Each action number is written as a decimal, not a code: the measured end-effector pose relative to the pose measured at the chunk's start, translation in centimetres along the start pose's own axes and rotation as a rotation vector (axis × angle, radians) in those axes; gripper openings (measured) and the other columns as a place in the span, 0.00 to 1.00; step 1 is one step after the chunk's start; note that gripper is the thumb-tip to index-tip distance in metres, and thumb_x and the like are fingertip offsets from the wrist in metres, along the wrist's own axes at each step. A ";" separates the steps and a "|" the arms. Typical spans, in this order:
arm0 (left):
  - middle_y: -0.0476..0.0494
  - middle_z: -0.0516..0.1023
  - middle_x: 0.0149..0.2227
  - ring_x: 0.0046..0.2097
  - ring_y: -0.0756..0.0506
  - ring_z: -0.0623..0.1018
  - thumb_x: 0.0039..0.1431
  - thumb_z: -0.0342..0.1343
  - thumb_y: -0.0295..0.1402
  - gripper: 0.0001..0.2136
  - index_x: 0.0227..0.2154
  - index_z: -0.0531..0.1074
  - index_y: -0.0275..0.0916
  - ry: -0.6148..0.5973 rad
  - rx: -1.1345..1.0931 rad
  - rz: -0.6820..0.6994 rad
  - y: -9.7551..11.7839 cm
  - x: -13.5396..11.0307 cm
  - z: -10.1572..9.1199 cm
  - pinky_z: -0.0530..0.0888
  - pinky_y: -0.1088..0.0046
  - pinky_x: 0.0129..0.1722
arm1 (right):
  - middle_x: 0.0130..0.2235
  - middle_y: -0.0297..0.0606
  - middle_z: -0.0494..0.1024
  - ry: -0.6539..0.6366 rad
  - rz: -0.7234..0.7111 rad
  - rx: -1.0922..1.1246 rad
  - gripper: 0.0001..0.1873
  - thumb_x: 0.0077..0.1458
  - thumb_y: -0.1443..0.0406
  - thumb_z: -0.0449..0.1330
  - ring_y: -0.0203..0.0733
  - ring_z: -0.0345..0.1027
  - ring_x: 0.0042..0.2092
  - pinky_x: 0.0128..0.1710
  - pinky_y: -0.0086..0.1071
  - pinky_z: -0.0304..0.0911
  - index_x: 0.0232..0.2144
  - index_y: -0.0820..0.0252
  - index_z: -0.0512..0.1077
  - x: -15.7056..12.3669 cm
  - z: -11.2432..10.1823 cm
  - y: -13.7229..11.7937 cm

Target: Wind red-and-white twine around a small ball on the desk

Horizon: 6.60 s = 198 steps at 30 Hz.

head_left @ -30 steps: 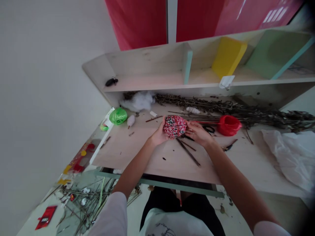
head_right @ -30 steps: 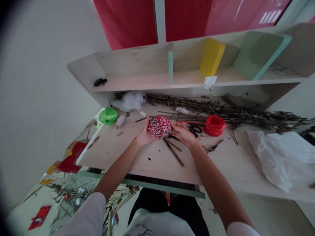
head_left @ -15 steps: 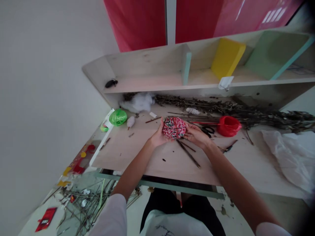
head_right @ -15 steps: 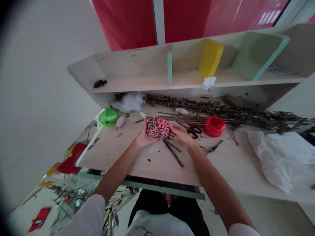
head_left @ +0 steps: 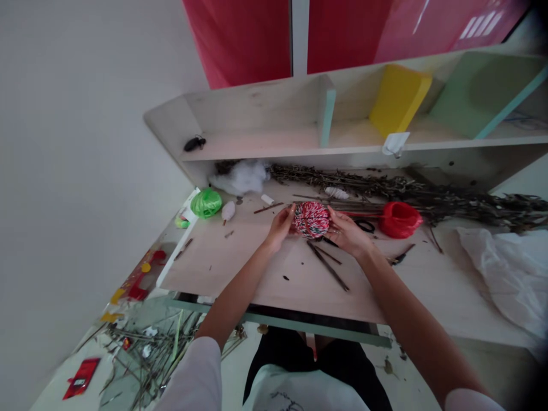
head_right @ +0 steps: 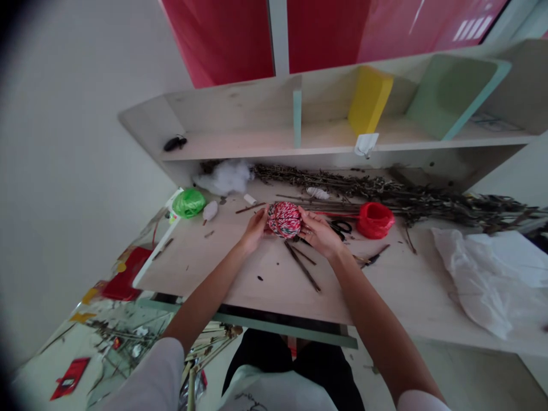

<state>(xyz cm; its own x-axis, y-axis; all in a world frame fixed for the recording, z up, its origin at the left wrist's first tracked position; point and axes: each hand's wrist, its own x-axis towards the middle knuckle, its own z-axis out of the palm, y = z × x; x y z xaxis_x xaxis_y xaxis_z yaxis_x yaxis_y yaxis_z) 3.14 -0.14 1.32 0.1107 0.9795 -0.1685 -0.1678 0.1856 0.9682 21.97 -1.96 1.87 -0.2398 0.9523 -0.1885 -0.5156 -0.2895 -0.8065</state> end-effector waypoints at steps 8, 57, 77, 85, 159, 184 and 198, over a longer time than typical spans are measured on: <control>0.41 0.79 0.36 0.34 0.46 0.78 0.48 0.57 0.58 0.29 0.43 0.74 0.38 -0.059 -0.040 -0.016 -0.5 0.0 -0.1 0.76 0.71 0.31 | 0.21 0.26 0.62 -0.064 0.006 -0.034 0.18 0.39 0.55 0.72 0.30 0.53 0.23 0.28 0.27 0.59 0.30 0.54 0.72 0.2 -0.2 0.4; 0.41 0.79 0.43 0.34 0.45 0.78 0.59 0.52 0.45 0.22 0.54 0.68 0.42 -0.233 -0.361 -0.214 0.8 -0.7 0.0 0.72 0.71 0.30 | 0.19 0.24 0.56 -0.087 0.013 -0.112 0.22 0.39 0.55 0.72 0.27 0.49 0.21 0.23 0.25 0.54 0.22 0.58 0.63 -0.1 0.4 0.0; 0.38 0.80 0.39 0.36 0.44 0.79 0.59 0.52 0.48 0.21 0.47 0.73 0.38 -0.307 -0.364 -0.240 0.3 -0.4 -0.5 0.71 0.72 0.32 | 0.20 0.23 0.56 -0.099 0.006 -0.105 0.21 0.39 0.56 0.72 0.27 0.48 0.21 0.22 0.25 0.53 0.24 0.58 0.64 -0.1 0.6 0.0; 0.40 0.80 0.37 0.33 0.44 0.79 0.59 0.52 0.43 0.18 0.47 0.72 0.38 -0.271 -0.411 -0.262 0.9 -0.7 -0.3 0.73 0.72 0.30 | 0.19 0.24 0.56 -0.079 0.026 -0.081 0.22 0.39 0.56 0.72 0.27 0.47 0.21 0.23 0.26 0.52 0.21 0.59 0.63 -0.2 0.5 0.0; 0.39 0.80 0.34 0.27 0.46 0.79 0.64 0.42 0.50 0.28 0.61 0.61 0.40 -0.293 -0.603 -0.307 1.3 -0.2 -1.6 0.73 0.77 0.22 | 0.21 0.23 0.48 -0.031 -0.019 -0.096 0.20 0.39 0.54 0.71 0.30 0.40 0.22 0.23 0.27 0.49 0.28 0.56 0.68 0.1 0.1 -0.4; 0.36 0.80 0.43 0.23 0.50 0.76 0.65 0.40 0.51 0.29 0.63 0.57 0.40 -0.331 -0.566 -0.297 1.6 -0.4 -1.3 0.68 0.77 0.20 | 0.20 0.24 0.48 -0.023 -0.046 -0.099 0.18 0.40 0.54 0.70 0.31 0.41 0.22 0.23 0.28 0.50 0.32 0.53 0.71 0.3 -0.2 -0.6; 0.37 0.80 0.39 0.23 0.49 0.75 0.64 0.41 0.48 0.27 0.61 0.61 0.38 -0.309 -0.591 -0.360 1.8 -0.4 -1.4 0.69 0.78 0.18 | 0.22 0.24 0.49 -0.022 -0.026 -0.087 0.20 0.39 0.54 0.70 0.31 0.42 0.23 0.24 0.29 0.50 0.33 0.53 0.70 0.2 0.1 -0.5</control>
<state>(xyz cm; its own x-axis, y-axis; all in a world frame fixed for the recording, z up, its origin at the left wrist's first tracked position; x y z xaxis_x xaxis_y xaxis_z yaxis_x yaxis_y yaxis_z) 1.39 -0.08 2.81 0.5132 0.7995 -0.3120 -0.5565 0.5868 0.5883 22.15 -1.64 2.29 -0.2462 0.9567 -0.1554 -0.4487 -0.2546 -0.8566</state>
